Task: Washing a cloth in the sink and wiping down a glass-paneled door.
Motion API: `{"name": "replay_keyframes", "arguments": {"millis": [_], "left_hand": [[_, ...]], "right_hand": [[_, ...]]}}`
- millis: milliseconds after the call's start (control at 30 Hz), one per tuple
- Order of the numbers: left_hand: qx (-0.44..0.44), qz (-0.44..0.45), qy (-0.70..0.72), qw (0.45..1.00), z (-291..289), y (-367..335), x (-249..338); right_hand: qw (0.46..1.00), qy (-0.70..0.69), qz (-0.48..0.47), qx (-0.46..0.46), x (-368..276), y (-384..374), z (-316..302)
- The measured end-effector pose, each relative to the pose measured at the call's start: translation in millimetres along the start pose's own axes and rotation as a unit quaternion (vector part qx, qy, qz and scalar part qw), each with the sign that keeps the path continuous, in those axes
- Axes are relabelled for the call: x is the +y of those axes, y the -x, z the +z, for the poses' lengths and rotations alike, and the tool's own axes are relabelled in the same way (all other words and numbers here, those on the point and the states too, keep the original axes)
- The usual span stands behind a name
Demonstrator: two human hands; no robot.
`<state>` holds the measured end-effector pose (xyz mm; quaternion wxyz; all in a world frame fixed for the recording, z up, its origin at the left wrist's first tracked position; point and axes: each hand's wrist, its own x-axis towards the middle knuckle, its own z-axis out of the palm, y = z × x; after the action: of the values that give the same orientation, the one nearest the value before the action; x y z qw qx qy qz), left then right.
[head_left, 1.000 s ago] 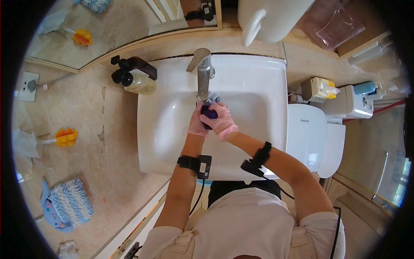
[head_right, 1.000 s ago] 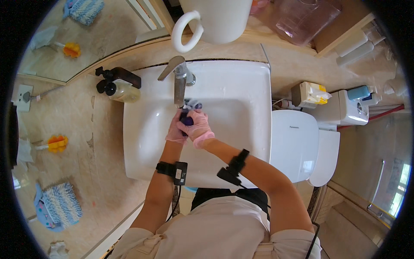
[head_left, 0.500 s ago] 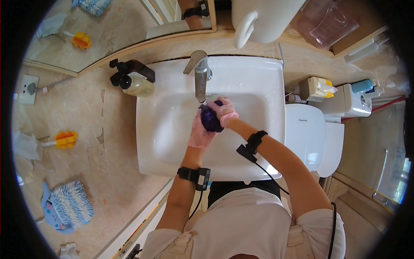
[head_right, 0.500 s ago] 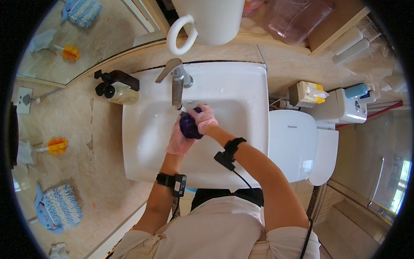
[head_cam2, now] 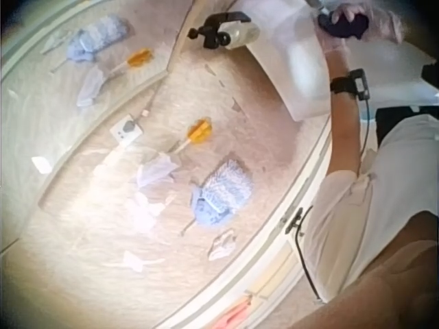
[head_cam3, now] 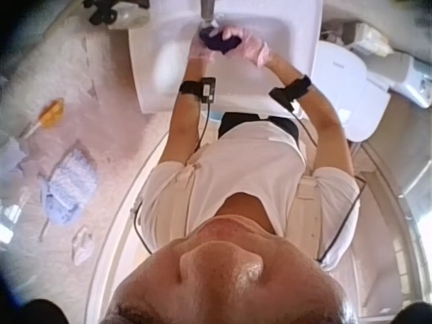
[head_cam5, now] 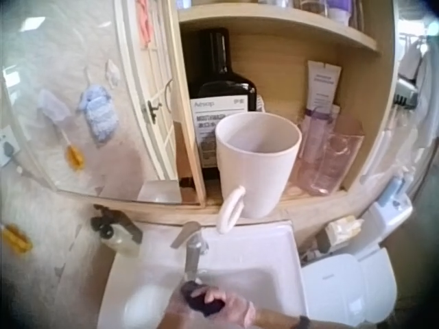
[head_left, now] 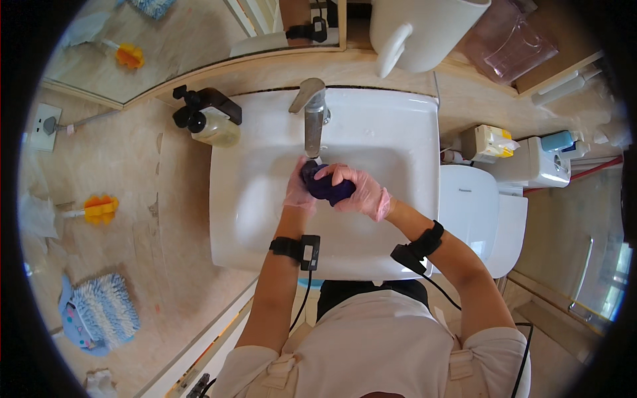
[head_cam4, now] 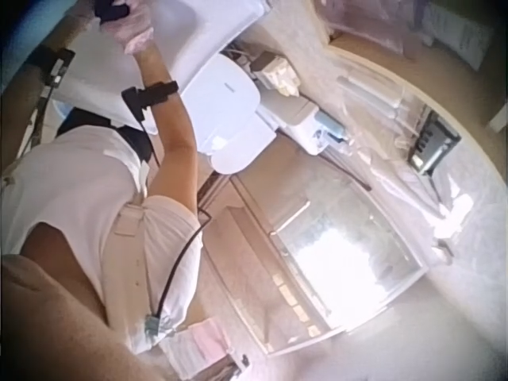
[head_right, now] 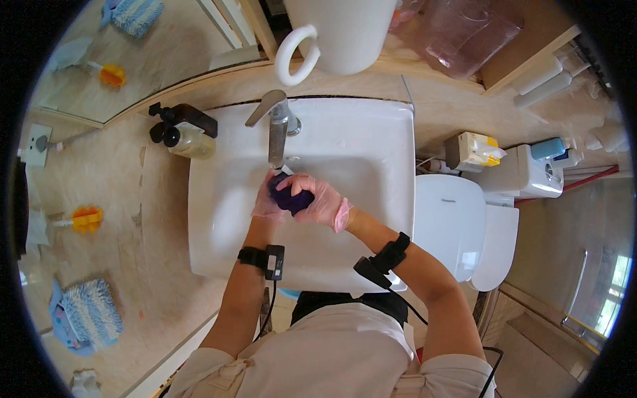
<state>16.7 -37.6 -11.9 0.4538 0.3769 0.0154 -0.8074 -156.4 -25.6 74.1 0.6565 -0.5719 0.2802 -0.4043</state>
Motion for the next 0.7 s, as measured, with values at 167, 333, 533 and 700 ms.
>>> {"name": "replay_keyframes", "arguments": {"millis": [167, 333, 533, 700], "left_hand": [[-0.041, -0.006, -0.017, 0.999, 17, 4, -13], [-0.139, 0.025, 0.014, 0.990, 4, 2, -18], [-0.076, -0.026, 0.112, 0.990, 18, 38, -13], [0.096, -0.003, 0.197, 0.976, 59, 60, -10]], "right_hand": [[0.960, 0.197, 0.118, 0.158, 9, -4, 25], [0.887, 0.410, 0.050, 0.205, 59, -38, 1], [0.858, 0.425, -0.146, 0.247, -34, -59, -19], [0.765, 0.607, -0.211, 0.054, -45, -71, 0]]}}
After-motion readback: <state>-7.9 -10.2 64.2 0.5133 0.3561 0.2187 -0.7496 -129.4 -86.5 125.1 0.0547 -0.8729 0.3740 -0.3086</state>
